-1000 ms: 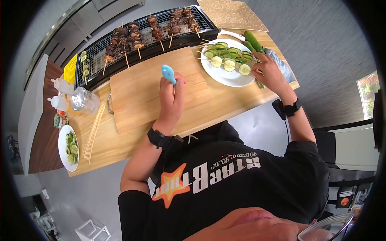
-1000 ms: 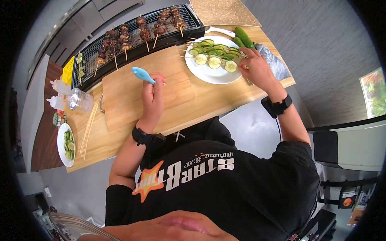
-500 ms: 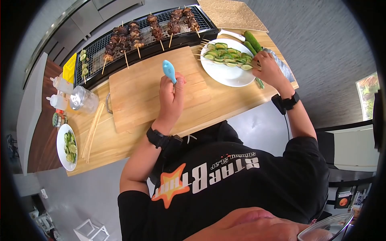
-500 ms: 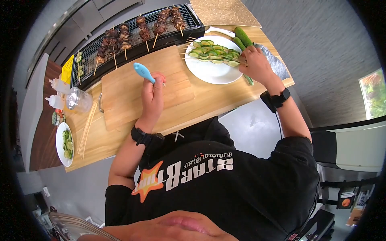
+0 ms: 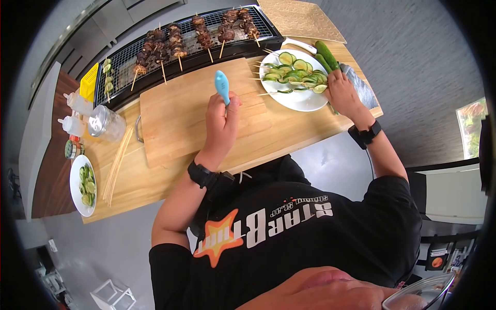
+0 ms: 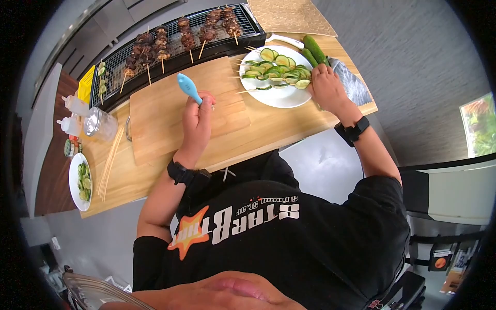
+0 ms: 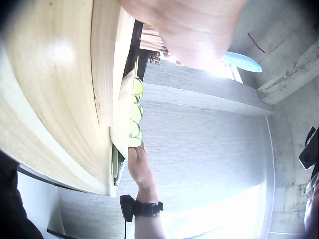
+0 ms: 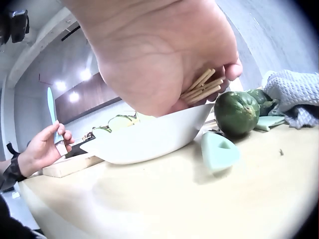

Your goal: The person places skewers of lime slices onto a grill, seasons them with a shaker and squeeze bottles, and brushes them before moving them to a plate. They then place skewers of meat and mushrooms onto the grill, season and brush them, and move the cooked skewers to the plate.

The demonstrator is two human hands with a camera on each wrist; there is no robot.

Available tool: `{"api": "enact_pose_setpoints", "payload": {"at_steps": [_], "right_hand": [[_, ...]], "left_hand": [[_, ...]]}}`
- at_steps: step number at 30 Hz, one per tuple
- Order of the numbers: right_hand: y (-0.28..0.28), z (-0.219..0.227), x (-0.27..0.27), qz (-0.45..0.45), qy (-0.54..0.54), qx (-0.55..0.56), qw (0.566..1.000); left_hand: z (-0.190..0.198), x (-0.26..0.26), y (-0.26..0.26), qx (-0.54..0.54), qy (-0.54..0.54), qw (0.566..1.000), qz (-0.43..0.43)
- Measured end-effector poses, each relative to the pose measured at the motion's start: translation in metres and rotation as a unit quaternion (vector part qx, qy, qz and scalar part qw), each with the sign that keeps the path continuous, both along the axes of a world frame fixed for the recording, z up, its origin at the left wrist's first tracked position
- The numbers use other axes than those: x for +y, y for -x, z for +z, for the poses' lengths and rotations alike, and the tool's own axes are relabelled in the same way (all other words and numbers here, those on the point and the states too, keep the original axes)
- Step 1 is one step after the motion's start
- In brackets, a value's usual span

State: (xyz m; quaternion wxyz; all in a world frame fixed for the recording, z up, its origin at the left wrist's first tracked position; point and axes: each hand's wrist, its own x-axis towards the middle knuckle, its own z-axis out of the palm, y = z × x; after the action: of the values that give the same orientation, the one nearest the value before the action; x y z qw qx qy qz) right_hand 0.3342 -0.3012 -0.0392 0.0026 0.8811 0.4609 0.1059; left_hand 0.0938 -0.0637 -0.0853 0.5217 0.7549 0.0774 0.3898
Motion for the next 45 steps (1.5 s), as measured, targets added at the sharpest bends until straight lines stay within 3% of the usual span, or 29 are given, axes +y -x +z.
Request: {"api": "enact_pose_setpoints", "payload": {"at_steps": [3,6,9,13,17,23,29,35,41,44,45], "right_hand": [[-0.002,-0.001,-0.001,0.014,-0.013,-0.038,0.999],[0.004,0.010,0.000,-0.026,-0.008,0.050,0.998],[0.000,0.010,-0.010,0.008,-0.062,0.058,0.996],[-0.009,0.025,-0.018,-0.052,-0.102,0.048,0.992],[-0.051,0.031,-0.023,-0.089,-0.150,0.022,0.984],[-0.146,0.031,0.008,-0.217,-0.062,-0.001,0.974],[-0.212,0.014,0.063,-0.305,-0.070,0.084,0.946],[-0.238,-0.009,0.090,-0.235,-0.048,0.080,0.968],[-0.238,0.006,0.093,-0.224,0.005,0.113,0.968],[-0.217,0.035,0.090,-0.276,0.034,0.221,0.935],[-0.216,0.036,0.084,-0.244,0.037,0.193,0.950]], "left_hand": [[-0.001,0.000,0.000,0.006,0.006,1.000,0.001],[0.000,0.000,0.001,0.008,0.010,1.000,0.001],[-0.001,0.000,0.001,0.009,0.017,1.000,0.002],[0.001,0.000,0.002,0.013,0.015,1.000,-0.001],[0.001,-0.001,0.001,0.007,0.014,1.000,-0.011],[0.003,-0.003,0.002,0.015,0.028,0.999,-0.014],[0.002,-0.003,0.002,0.021,0.038,0.999,-0.012],[0.001,-0.001,0.002,0.033,0.039,0.999,-0.020],[-0.007,0.000,-0.001,0.008,0.013,1.000,-0.018],[-0.002,-0.001,0.001,0.027,0.033,0.999,-0.026],[-0.002,-0.001,0.001,0.028,0.032,0.999,-0.027]]}}
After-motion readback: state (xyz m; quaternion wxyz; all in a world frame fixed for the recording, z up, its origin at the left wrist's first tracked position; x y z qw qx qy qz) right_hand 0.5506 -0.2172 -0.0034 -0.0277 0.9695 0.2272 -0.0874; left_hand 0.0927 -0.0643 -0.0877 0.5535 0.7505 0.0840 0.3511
